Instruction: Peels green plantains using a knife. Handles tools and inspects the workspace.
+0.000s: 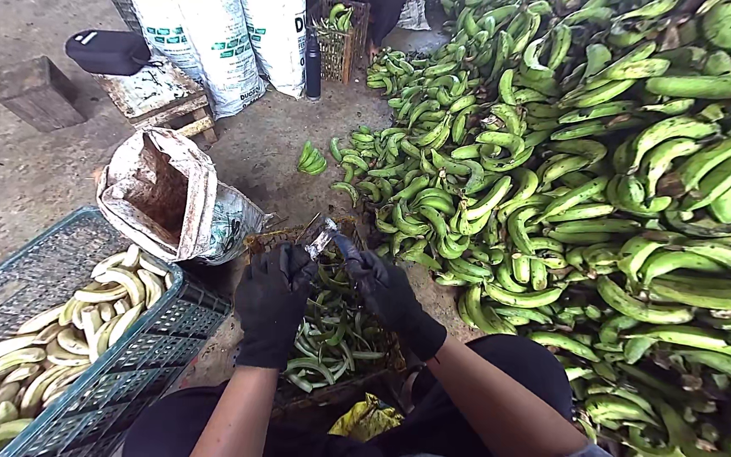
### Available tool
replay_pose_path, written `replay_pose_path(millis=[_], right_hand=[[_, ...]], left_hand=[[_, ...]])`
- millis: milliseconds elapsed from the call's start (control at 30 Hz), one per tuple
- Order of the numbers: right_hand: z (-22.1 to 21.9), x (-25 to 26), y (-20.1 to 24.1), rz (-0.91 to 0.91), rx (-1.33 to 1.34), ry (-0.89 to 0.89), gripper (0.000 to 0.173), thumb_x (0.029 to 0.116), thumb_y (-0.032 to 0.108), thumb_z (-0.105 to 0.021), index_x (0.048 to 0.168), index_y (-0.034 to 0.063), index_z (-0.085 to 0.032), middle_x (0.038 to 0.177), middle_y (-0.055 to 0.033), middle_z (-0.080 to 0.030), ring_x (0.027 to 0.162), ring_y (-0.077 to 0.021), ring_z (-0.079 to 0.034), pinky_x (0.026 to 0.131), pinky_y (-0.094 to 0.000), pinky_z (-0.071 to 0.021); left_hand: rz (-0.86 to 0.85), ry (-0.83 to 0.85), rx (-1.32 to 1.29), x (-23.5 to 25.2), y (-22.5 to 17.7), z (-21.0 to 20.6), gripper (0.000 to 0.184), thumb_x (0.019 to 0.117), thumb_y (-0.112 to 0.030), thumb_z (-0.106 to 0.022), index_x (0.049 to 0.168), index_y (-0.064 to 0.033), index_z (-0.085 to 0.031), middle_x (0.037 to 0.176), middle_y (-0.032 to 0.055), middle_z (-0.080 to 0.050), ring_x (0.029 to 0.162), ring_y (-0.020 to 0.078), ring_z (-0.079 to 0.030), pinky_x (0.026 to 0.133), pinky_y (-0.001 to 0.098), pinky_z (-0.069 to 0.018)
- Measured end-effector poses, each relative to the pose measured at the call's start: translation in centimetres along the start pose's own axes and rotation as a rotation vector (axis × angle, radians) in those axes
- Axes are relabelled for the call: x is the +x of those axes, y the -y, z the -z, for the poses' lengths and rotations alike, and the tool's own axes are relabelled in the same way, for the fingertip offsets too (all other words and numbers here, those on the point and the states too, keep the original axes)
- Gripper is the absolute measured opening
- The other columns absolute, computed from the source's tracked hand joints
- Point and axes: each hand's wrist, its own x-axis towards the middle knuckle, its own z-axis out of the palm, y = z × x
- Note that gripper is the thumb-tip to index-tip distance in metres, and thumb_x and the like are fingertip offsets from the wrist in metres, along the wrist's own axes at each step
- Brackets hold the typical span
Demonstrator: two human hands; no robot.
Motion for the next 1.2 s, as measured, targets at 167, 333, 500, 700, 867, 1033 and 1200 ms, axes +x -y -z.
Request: replay_pose_path(millis=[167, 333, 500, 700, 867, 1033, 1200], right_hand=[[-1.2, 0.0, 0.5, -0.030, -0.052, 0.092, 0.039, 0.1071, 0.037, -0.044, 0.115, 0.0063, -0.067, 0.081, -0.0039, -0.063, 0.070, -0.0134, -0.061, 0.068, -0.0356, -0.0533], [-1.5, 0.2, 0.6, -0.032, -0.114, 0.112, 0.037, 0.1070, 0.035, -0.044, 0.113, 0.0062, -0.066, 0.081, -0.0056, -0.062, 0.072, -0.0160, -0.060, 0.069, -0.0384, -0.0521], [-0.3, 0.7, 0.4, -0.026, -0.108, -0.025, 0.034, 0.1073, 0.033, -0.046, 0.116, 0.0073, -0.066, 0.078, -0.0053, -0.060, 0.067, -0.0160, -0.058, 0.065, -0.0380, -0.0507], [-1.5, -0.1, 0.3, 0.057, -0.143, 0.046, 0.037, 0.1066, 0.033, -0.044, 0.113, 0.0054, -0.067, 0.080, -0.0067, -0.064, 0.070, -0.0171, -0.061, 0.068, -0.0390, -0.0525], [-0.2, 0.8, 0.2, 0.008, -0.087, -0.040, 0.034, 0.1068, 0.031, -0.046, 0.116, 0.0065, -0.066, 0.076, -0.0049, -0.060, 0.065, -0.0152, -0.058, 0.063, -0.0376, -0.0508], [-1.3, 0.0, 0.5, 0.061, -0.104, 0.046, 0.038, 0.1063, 0.035, -0.045, 0.113, 0.0063, -0.067, 0.079, -0.0046, -0.063, 0.067, -0.0147, -0.060, 0.065, -0.0375, -0.0519], [-0.4, 0.8, 0.3, 0.052, -0.109, -0.067, 0.036, 0.1067, 0.034, -0.046, 0.115, 0.0061, -0.067, 0.076, -0.0060, -0.061, 0.066, -0.0174, -0.059, 0.063, -0.0399, -0.0512]], left_hand=[[-0.076, -0.112, 0.040, -0.3, -0.4, -0.2, 0.056, 0.0919, -0.043, -0.072, 0.136, -0.0086, -0.065, 0.121, 0.0272, -0.066, 0.106, 0.0491, -0.065, 0.085, 0.0648, -0.0513], [-0.098, -0.127, 0.046, -0.6, -0.4, -0.4, 0.056, 0.0919, -0.044, -0.071, 0.134, -0.0076, -0.066, 0.119, 0.0277, -0.067, 0.106, 0.0492, -0.065, 0.085, 0.0640, -0.0516], [-0.078, -0.105, 0.041, -0.7, -0.5, -0.1, 0.056, 0.0923, -0.044, -0.070, 0.136, -0.0082, -0.065, 0.121, 0.0273, -0.067, 0.107, 0.0496, -0.065, 0.086, 0.0640, -0.0515], [-0.046, -0.064, 0.017, -0.7, -0.8, 0.2, 0.056, 0.0915, -0.041, -0.072, 0.137, -0.0092, -0.064, 0.123, 0.0261, -0.066, 0.110, 0.0481, -0.064, 0.089, 0.0639, -0.0505], [-0.043, -0.053, 0.009, -0.7, -0.7, 0.3, 0.057, 0.0929, -0.046, -0.070, 0.137, -0.0098, -0.064, 0.122, 0.0249, -0.066, 0.110, 0.0473, -0.064, 0.089, 0.0626, -0.0511], [-0.048, -0.079, -0.012, -0.5, -0.8, 0.3, 0.055, 0.0915, -0.041, -0.071, 0.136, -0.0097, -0.064, 0.122, 0.0251, -0.066, 0.110, 0.0477, -0.064, 0.089, 0.0633, -0.0510], [-0.045, -0.064, -0.010, -0.7, -0.6, 0.3, 0.056, 0.0920, -0.044, -0.072, 0.137, -0.0105, -0.064, 0.122, 0.0250, -0.067, 0.107, 0.0487, -0.065, 0.086, 0.0638, -0.0512]])
